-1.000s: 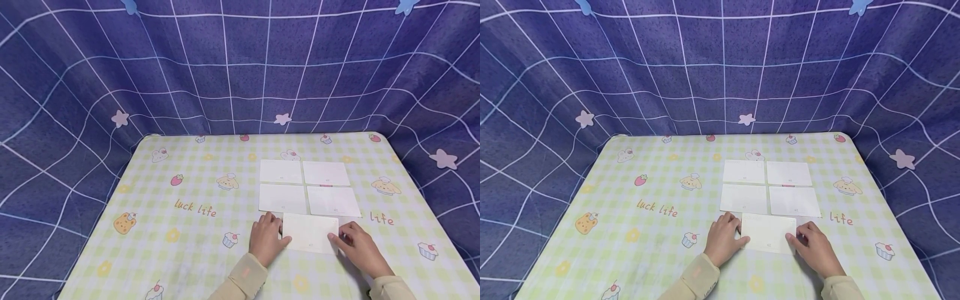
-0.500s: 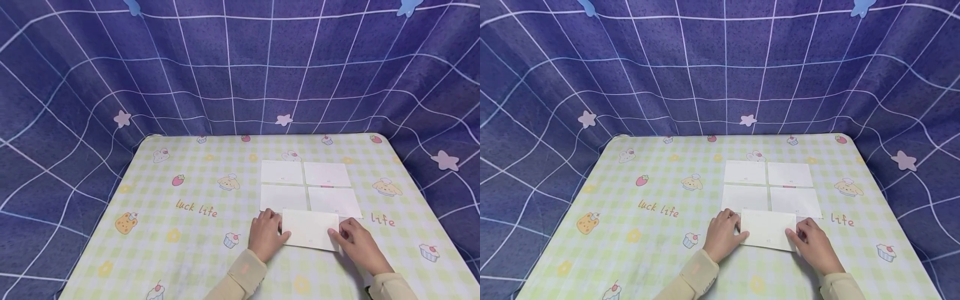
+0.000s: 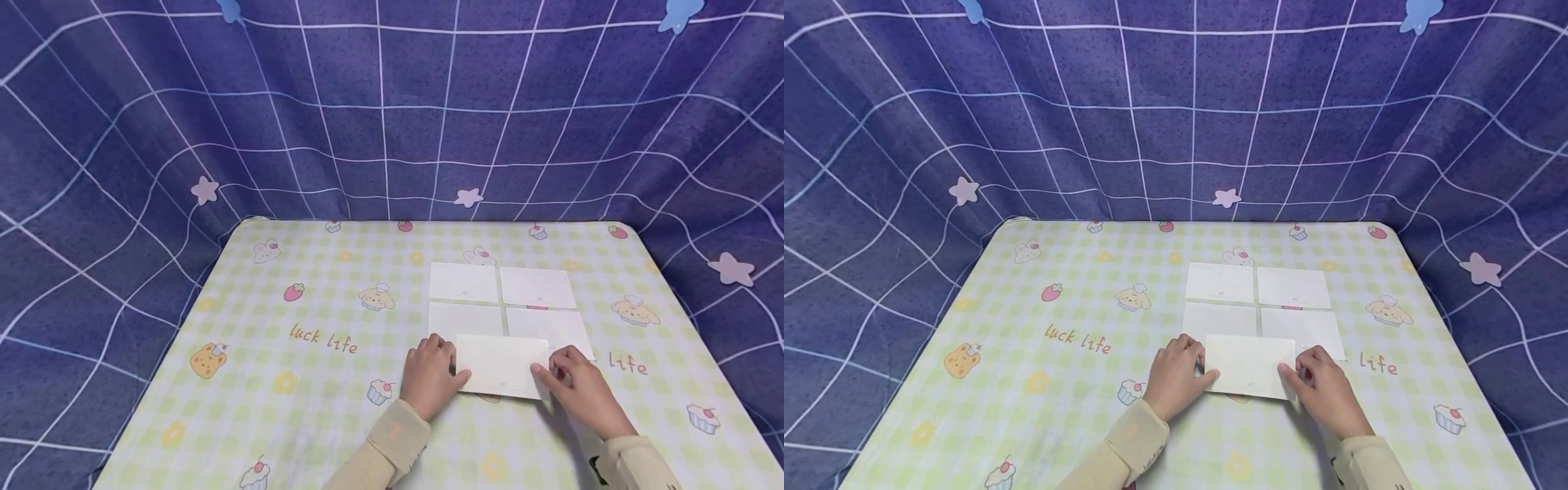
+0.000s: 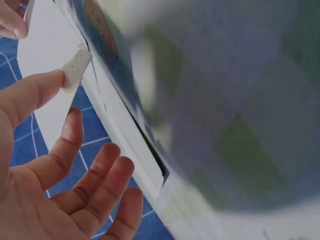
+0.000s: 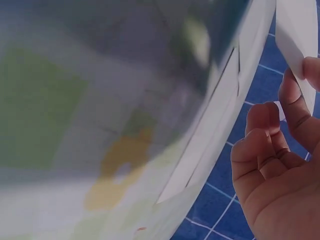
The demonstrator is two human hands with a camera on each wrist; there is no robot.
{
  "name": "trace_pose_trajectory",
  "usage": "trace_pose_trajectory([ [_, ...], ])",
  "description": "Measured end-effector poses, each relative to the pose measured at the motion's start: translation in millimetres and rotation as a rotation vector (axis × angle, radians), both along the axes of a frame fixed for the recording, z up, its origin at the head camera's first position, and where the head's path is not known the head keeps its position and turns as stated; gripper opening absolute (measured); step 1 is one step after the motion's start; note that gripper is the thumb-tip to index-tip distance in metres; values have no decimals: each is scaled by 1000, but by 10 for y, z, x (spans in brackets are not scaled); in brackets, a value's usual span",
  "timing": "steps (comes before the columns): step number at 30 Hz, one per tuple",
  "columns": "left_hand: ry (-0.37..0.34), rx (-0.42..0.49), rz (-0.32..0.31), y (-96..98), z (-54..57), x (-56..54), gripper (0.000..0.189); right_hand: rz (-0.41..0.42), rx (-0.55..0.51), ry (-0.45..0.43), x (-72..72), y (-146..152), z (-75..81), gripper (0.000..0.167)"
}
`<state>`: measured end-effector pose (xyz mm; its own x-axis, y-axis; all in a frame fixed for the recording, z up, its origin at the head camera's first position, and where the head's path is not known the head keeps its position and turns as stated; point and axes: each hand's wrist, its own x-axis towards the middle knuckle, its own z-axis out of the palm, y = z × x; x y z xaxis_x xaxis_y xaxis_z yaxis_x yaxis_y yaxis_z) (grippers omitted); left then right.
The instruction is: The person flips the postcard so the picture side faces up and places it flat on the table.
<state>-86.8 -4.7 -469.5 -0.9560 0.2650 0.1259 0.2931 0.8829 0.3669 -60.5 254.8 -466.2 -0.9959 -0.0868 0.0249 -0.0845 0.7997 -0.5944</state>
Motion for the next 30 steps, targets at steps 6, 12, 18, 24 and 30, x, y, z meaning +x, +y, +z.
trace_pose_trajectory([
  [6, 10, -1, 3, -75, 77, -40, 35, 12, -9, 32, -62, -74, 69, 32],
  [12, 18, -4, 2, -148, 149, -63, 33, 12, -2, 27, -104, -157, 145, 34],
  [18, 26, -21, 8, -216, 189, -83, 32, 23, -4, 42, -142, -231, 172, 34],
  [24, 27, -22, 23, -280, 239, -93, 32, 33, -4, 56, -169, -301, 201, 34],
  [30, 49, -33, 37, -383, 279, -107, 35, 38, -28, 62, -200, -427, 257, 33],
])
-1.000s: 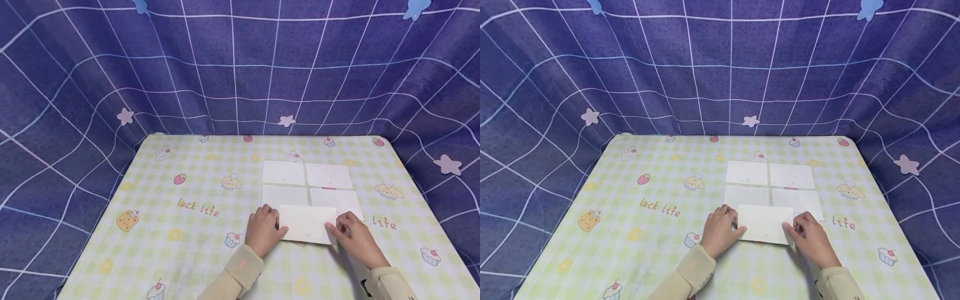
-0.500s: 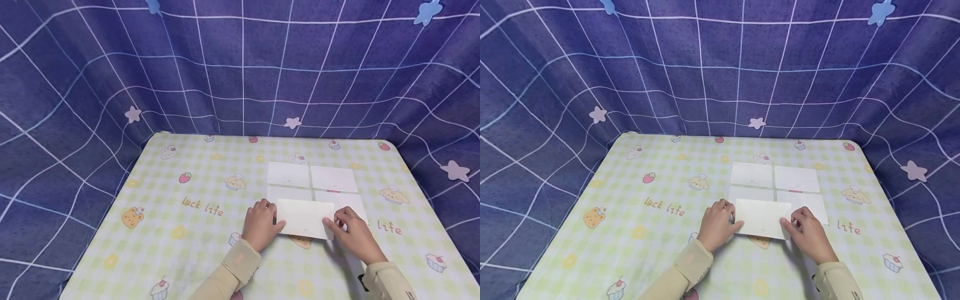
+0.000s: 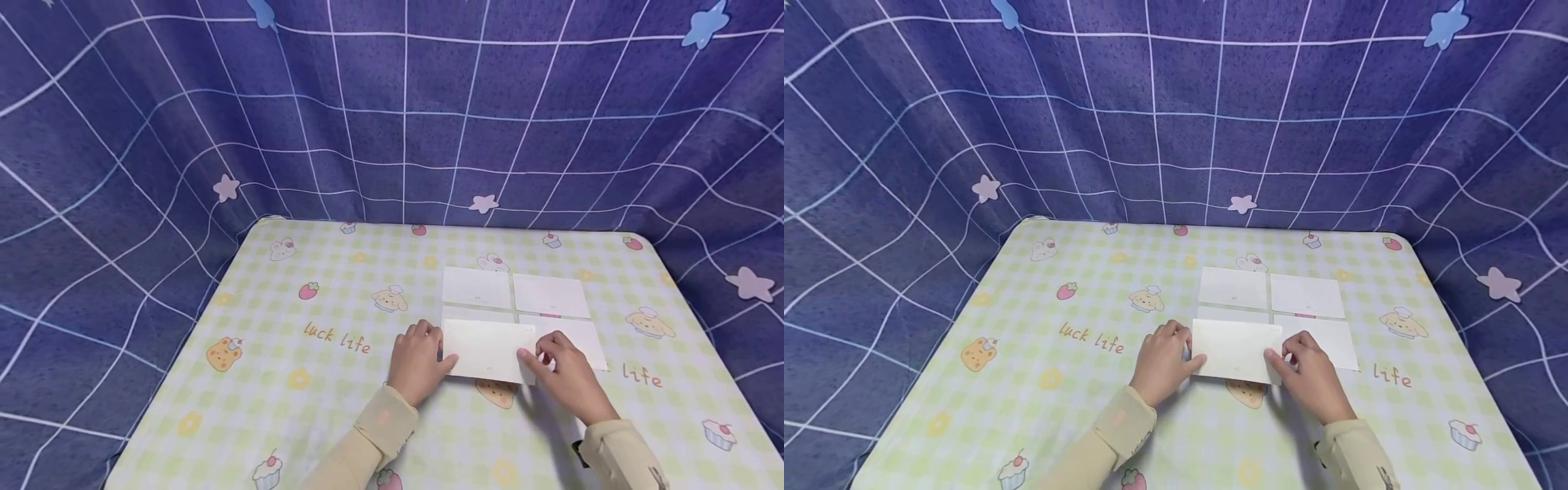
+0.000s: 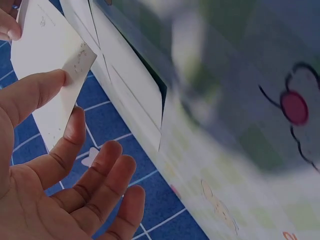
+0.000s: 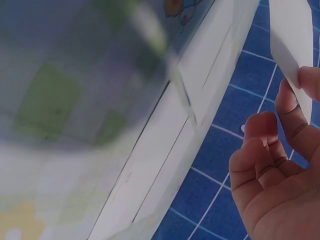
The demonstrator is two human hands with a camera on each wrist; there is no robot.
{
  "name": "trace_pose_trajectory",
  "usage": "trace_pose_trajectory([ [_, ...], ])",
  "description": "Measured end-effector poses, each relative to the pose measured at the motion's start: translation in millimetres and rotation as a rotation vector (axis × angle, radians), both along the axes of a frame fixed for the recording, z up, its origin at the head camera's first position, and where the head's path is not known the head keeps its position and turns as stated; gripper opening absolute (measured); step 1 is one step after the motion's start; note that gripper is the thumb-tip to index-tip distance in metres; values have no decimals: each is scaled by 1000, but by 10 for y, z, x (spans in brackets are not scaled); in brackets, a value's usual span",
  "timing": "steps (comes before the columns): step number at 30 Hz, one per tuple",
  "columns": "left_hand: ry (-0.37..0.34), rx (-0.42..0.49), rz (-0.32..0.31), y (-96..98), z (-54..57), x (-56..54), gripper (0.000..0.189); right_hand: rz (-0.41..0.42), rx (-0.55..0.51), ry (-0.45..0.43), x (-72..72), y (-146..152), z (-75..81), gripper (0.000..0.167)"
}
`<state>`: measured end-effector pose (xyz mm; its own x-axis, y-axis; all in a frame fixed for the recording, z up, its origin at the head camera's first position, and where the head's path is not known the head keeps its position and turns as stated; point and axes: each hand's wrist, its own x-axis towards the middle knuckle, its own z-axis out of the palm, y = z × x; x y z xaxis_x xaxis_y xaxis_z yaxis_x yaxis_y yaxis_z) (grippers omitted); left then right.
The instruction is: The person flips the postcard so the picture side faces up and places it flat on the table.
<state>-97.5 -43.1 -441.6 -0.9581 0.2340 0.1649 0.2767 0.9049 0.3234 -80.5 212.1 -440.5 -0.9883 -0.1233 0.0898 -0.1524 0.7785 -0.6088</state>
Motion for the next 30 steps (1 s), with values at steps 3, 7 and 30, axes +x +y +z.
trace_pose_trajectory([
  [3, 12, -2, 8, -49, 16, -9, 35, 6, -13, 5, -24, -57, 9, 33],
  [7, 12, 5, 15, -105, 23, -18, 34, 10, -14, 6, -54, -116, 9, 34],
  [30, 49, 15, 47, -272, 79, -46, 33, 19, -34, 30, -119, -307, 41, 32],
])
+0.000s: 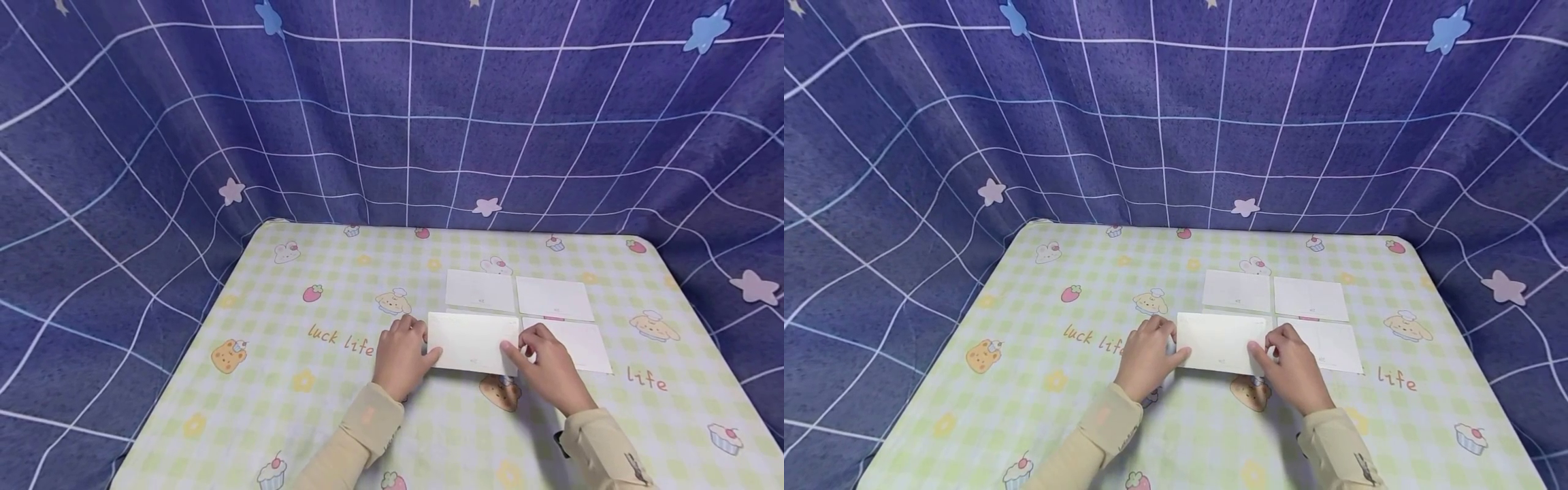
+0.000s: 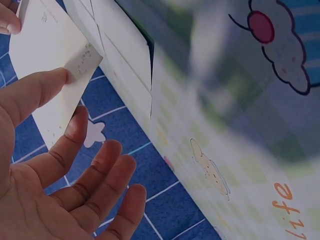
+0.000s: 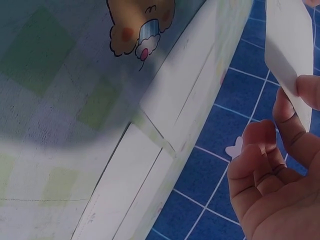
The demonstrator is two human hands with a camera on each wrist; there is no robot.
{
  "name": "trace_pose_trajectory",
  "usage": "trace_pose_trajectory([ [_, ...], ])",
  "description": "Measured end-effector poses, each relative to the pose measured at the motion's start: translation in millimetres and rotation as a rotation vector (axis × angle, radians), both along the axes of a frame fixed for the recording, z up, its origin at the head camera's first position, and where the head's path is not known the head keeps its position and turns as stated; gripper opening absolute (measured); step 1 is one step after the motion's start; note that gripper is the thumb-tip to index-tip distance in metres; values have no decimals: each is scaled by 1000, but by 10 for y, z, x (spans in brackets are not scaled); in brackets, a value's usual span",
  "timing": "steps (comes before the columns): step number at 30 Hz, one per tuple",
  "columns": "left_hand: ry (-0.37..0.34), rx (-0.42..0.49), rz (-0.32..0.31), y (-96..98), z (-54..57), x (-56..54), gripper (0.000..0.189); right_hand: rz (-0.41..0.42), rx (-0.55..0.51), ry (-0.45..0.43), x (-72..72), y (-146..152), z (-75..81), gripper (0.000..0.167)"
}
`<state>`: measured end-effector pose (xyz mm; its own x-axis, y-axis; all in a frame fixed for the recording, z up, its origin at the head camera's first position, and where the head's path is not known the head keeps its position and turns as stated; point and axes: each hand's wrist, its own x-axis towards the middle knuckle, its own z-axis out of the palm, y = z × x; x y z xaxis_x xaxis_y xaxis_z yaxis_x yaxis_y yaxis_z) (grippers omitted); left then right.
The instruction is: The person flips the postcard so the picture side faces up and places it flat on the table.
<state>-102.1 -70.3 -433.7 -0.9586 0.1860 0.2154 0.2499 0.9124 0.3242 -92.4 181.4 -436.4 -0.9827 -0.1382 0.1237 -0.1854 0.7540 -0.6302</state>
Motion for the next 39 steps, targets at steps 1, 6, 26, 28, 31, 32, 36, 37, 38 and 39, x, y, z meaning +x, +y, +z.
trace_pose_trajectory([
  [1, -1, -2, 2, -2, 6, -3, 33, 0, 0, 0, -2, -3, 1, 33],
  [6, -6, -12, 12, -8, 28, -16, 32, 0, 0, -1, -8, -14, 5, 32],
  [26, -254, 333, -52, -155, 24, -145, 15, -18, -15, 21, -4, -21, 31, 32],
  [28, -281, 365, -77, -185, 14, -160, 14, -20, -18, 21, 4, -15, 34, 31],
  [31, -289, 397, -107, -223, -3, -179, 14, -20, -21, 23, 14, -7, 36, 30],
  [32, -290, 409, -112, -232, -6, -183, 14, -18, -21, 22, 17, -4, 37, 29],
  [36, -274, 439, -134, -255, -21, -192, 15, -16, -33, 25, 22, 10, 30, 28],
  [37, -270, 445, -137, -258, -26, -193, 15, -17, -39, 26, 25, 16, 25, 28],
  [38, -264, 449, -138, -260, -32, -197, 15, -20, -48, 27, 28, 21, 20, 27],
  [39, -260, 455, -136, -261, -33, -197, 15, -23, -58, 29, 31, 29, 14, 27],
])
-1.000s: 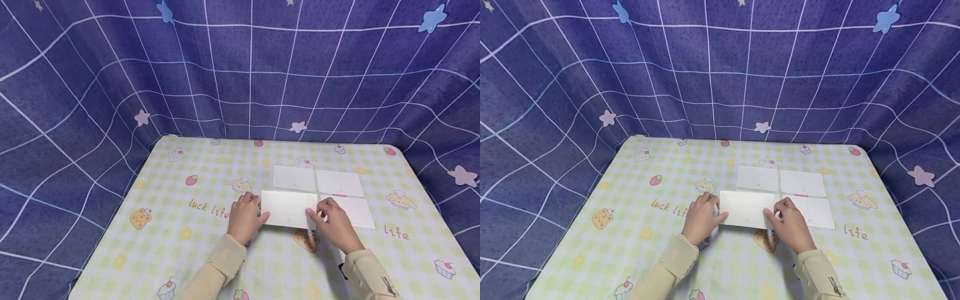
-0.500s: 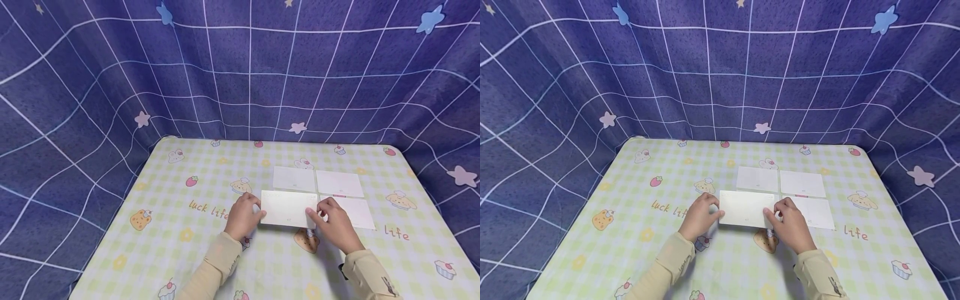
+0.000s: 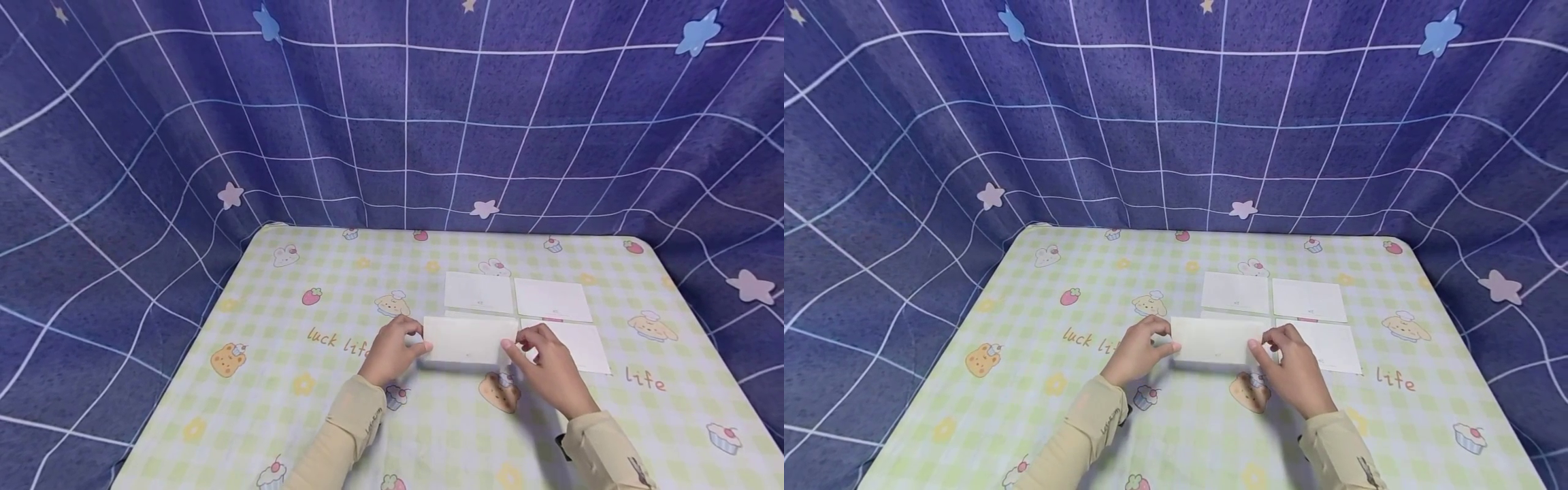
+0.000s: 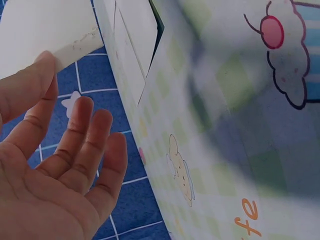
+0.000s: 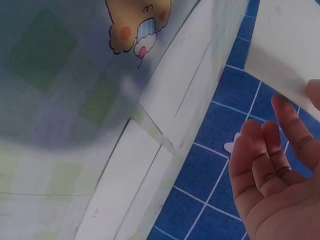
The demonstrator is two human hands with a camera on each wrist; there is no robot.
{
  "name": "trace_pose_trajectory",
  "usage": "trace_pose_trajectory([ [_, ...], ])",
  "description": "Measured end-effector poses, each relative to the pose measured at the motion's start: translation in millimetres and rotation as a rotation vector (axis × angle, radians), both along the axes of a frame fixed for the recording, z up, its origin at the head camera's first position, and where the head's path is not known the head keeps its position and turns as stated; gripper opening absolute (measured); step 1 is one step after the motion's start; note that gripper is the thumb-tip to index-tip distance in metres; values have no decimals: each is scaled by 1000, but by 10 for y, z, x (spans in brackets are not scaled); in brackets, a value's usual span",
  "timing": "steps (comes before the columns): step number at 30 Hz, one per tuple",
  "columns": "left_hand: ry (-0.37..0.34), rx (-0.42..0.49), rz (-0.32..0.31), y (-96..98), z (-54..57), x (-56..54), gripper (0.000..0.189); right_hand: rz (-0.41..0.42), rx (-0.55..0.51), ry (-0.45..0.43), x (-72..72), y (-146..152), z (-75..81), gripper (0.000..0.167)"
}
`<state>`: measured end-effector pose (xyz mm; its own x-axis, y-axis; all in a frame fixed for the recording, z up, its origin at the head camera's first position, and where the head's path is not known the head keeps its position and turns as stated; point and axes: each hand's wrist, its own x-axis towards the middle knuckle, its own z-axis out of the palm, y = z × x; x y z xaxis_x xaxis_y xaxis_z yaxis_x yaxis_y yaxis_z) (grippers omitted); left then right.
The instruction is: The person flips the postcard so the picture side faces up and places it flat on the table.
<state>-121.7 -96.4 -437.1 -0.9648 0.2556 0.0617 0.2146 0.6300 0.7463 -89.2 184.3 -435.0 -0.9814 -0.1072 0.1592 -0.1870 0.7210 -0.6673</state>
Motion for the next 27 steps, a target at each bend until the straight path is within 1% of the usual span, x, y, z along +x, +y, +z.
trace_pose_trajectory([
  [6, 24, 15, 30, -7, -4, 7, 14, -35, -60, -16, 22, 37, -38, 31],
  [9, 39, 29, 43, -3, -2, 15, 14, -68, -81, -52, 45, 44, -45, 38],
  [11, 59, 35, 45, 2, -3, 18, 14, -103, -100, -110, 53, 45, -39, 50],
  [14, 89, 42, 38, 12, -2, 22, 13, -159, -171, -238, 45, 33, 0, 70],
  [17, 114, 45, 30, 24, -6, 26, 13, -183, -247, -363, 23, 16, 44, 82],
  [21, 127, 45, 24, 32, -16, 31, 12, -183, -336, -455, -4, -2, 74, 85],
  [24, 130, 48, 21, 42, -17, 36, 12, -170, -399, -483, -19, -2, 60, 83],
  [27, 126, 54, 22, 55, -15, 45, 15, -145, -436, -494, -28, 7, 28, 79],
])
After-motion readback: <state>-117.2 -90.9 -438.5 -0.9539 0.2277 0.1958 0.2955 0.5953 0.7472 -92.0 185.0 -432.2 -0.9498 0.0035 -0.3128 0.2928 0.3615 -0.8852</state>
